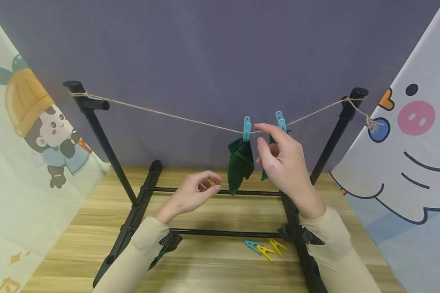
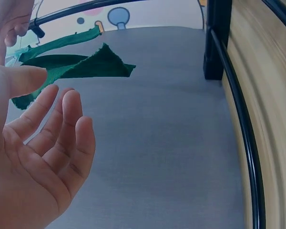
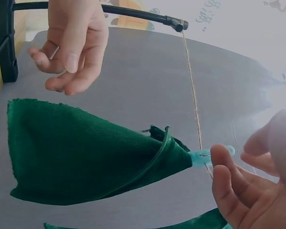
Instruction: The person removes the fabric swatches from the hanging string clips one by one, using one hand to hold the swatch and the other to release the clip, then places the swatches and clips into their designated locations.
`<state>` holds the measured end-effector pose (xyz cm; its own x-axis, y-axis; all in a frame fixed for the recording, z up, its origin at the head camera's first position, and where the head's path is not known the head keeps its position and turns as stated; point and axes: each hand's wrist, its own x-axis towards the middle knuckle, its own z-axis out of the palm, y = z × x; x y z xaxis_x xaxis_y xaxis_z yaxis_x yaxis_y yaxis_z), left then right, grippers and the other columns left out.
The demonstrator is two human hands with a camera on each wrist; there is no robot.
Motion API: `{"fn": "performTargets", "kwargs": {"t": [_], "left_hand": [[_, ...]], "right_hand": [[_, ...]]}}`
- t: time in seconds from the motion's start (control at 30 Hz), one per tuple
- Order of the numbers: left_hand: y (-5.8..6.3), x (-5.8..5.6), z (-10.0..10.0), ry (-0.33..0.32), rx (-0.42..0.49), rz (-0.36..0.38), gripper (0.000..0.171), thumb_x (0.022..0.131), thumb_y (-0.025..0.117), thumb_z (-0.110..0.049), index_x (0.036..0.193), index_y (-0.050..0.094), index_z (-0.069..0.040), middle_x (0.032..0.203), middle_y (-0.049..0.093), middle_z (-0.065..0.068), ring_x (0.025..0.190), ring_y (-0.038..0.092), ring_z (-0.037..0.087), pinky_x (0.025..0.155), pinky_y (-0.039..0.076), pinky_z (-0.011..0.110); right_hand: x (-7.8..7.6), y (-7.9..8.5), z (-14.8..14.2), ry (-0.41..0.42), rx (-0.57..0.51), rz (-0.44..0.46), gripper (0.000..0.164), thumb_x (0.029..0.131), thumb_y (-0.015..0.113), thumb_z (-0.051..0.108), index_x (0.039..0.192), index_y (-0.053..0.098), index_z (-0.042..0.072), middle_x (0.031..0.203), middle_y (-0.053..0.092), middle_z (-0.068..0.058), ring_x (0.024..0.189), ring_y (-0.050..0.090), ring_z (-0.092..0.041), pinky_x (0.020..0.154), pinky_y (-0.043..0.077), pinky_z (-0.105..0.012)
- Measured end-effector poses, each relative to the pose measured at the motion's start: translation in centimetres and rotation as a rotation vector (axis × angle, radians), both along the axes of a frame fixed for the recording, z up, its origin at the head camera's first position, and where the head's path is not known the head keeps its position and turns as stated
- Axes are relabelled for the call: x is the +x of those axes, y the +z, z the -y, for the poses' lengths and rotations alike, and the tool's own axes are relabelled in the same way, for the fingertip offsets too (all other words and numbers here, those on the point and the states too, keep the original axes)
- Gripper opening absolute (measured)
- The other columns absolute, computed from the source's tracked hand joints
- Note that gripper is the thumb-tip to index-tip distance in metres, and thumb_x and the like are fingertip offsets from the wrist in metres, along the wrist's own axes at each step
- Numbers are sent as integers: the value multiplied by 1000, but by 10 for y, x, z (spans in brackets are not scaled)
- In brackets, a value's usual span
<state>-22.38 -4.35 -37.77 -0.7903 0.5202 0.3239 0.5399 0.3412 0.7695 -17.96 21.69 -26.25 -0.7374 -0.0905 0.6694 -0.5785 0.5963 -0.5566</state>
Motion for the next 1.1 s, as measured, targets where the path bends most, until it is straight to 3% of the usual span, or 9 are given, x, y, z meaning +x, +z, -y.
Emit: {"fn": "performTargets", "kwargs": {"t": [0.1,0.27,0.47,0.6,0.73,0.83,0.9,1.1], "left_hand": [[-1,-1,-2,10,29,6,26,106,65,-25,130,70,-16,118,75,0,93,69,12,80,58,30],[0,-4,-6,16,90,29,35,106,65,-25,140,64,-15,122,73,0,94,68,15,79,57,31],[5,-10,-15,-3,135,48,40,106,65,-28,143,62,-12,131,72,5,93,67,14,76,58,31],[7,-13,-19,-16,187,116,43,107,64,-27,147,58,-12,135,70,9,95,69,24,75,57,30],[7,-14,-23,-31,213,177,48,107,63,-27,152,53,-12,140,69,12,99,71,34,75,58,30],[8,-14,-26,-35,203,180,48,108,62,-29,152,54,-12,138,70,12,98,71,26,76,58,28],[9,-14,-28,-31,195,165,47,107,63,-30,150,56,-12,134,72,11,95,69,19,76,56,28],[14,-15,-34,-22,212,141,40,107,63,-28,143,62,-10,123,75,9,92,68,19,75,54,26]], "right_hand": [[-3,3,3,-2,13,2,41,108,59,14,147,64,25,69,70,-5,46,56,-7,37,30,-28],[-8,8,5,14,28,57,44,108,60,17,151,59,26,71,71,-6,50,60,-9,38,32,-29],[-13,15,6,33,43,144,45,111,57,28,155,53,30,83,75,-11,59,66,-12,48,47,-29],[-17,17,8,52,76,183,46,112,55,32,158,50,29,86,75,-12,64,70,-17,57,54,-28],[-20,17,8,68,70,175,46,112,55,29,157,50,24,126,74,-10,67,71,-17,58,57,-28],[-22,18,8,70,49,156,45,111,55,27,156,52,21,150,61,-7,66,69,-11,58,56,-26],[-22,19,9,71,44,149,44,111,56,26,155,53,19,148,63,-8,64,68,-8,57,55,-26],[-24,22,10,62,33,140,44,110,59,28,152,58,17,136,69,-10,59,65,-10,54,53,-24]]}}
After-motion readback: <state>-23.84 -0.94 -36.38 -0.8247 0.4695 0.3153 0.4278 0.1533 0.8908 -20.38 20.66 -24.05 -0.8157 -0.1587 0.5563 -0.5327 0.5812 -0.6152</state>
